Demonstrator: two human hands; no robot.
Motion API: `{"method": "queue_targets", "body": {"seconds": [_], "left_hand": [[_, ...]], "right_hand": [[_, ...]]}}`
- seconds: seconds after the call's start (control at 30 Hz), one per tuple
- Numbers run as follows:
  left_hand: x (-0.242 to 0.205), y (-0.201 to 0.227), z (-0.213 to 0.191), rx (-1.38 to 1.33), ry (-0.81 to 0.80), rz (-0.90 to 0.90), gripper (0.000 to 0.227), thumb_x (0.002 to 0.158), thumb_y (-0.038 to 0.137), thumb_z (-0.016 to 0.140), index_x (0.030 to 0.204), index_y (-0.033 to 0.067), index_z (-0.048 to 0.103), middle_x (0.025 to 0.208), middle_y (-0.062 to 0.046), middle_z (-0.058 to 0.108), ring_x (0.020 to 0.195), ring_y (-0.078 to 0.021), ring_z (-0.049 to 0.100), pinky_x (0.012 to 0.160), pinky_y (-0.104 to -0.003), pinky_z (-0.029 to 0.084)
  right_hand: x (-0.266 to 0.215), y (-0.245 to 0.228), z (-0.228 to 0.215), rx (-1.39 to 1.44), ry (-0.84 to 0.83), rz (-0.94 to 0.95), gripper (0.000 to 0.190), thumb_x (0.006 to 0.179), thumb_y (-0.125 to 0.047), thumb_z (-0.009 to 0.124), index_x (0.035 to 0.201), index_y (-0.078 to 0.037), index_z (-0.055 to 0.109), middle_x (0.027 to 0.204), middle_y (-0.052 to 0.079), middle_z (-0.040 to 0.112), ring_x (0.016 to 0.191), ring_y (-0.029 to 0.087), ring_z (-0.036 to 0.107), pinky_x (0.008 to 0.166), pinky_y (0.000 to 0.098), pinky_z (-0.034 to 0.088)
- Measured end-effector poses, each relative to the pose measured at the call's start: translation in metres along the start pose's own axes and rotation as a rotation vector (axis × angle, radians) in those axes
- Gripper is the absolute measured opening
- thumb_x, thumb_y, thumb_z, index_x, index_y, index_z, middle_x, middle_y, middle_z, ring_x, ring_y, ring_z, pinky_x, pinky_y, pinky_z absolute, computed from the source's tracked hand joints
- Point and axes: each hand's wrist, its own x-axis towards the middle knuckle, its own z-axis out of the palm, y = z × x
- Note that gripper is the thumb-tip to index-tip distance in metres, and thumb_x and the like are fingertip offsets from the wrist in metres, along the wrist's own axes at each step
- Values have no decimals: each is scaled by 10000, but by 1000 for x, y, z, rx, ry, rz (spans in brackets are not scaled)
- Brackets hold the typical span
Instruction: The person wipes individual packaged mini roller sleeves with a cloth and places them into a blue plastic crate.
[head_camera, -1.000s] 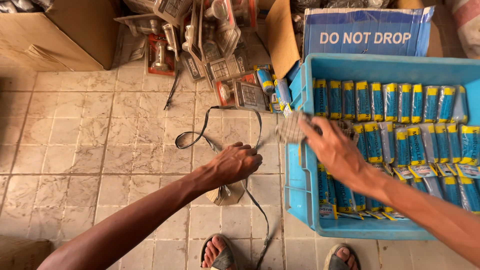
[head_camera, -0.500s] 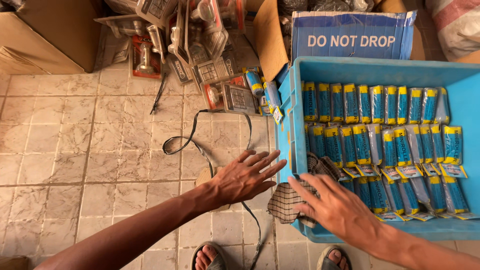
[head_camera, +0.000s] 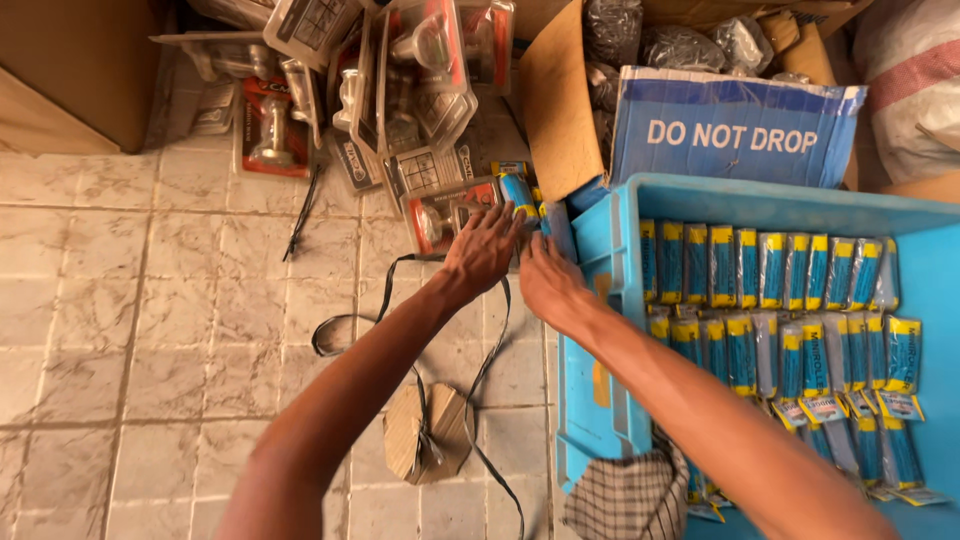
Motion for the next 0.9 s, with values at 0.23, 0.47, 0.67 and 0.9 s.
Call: {"method": "queue_targets", "body": {"seconds": [0.23, 0.47, 0.67, 0.9], "left_hand": [[43, -42, 81, -107, -295, -184, 526, 1003, 386, 422, 1503, 243, 344, 1507, -159, 394, 1362, -363, 407, 984, -483, 419], [49, -44, 63, -109, -475, -177, 584, 981, 156, 427, 1544, 226, 291, 1608, -127, 273, 1415, -336, 376, 1030, -498, 364], [44, -49, 63, -202, -184, -95, 575, 935, 237, 514, 1488, 167, 373, 1460, -87, 488, 1342, -279, 476, 1053, -437, 366], [45, -42, -15, -364, 264, -81, 157, 788, 214, 715, 937, 188, 674, 935, -14, 698, 967, -254, 630, 741, -389, 497]], "right_hand": [[60, -23, 47, 161, -85, 294, 516, 890, -99, 537, 1332, 156, 459, 1324, 346, 474, 1236, 457, 529, 842, 433, 579], [94, -26, 11, -179, 205, 394, 236, 849, -94, 509, 1054, -42, 614, 935, 75, 542, 841, 187, 570, 679, 233, 524], [100, -5, 21, -138, 196, 372, 111, 774, -64, 582, 882, -43, 567, 800, 118, 522, 778, 264, 524, 792, 399, 443], [79, 30, -79, 573, 90, 349, 422, 803, 91, 601, 1209, -17, 569, 1046, 192, 598, 960, 400, 633, 847, 470, 522]]}}
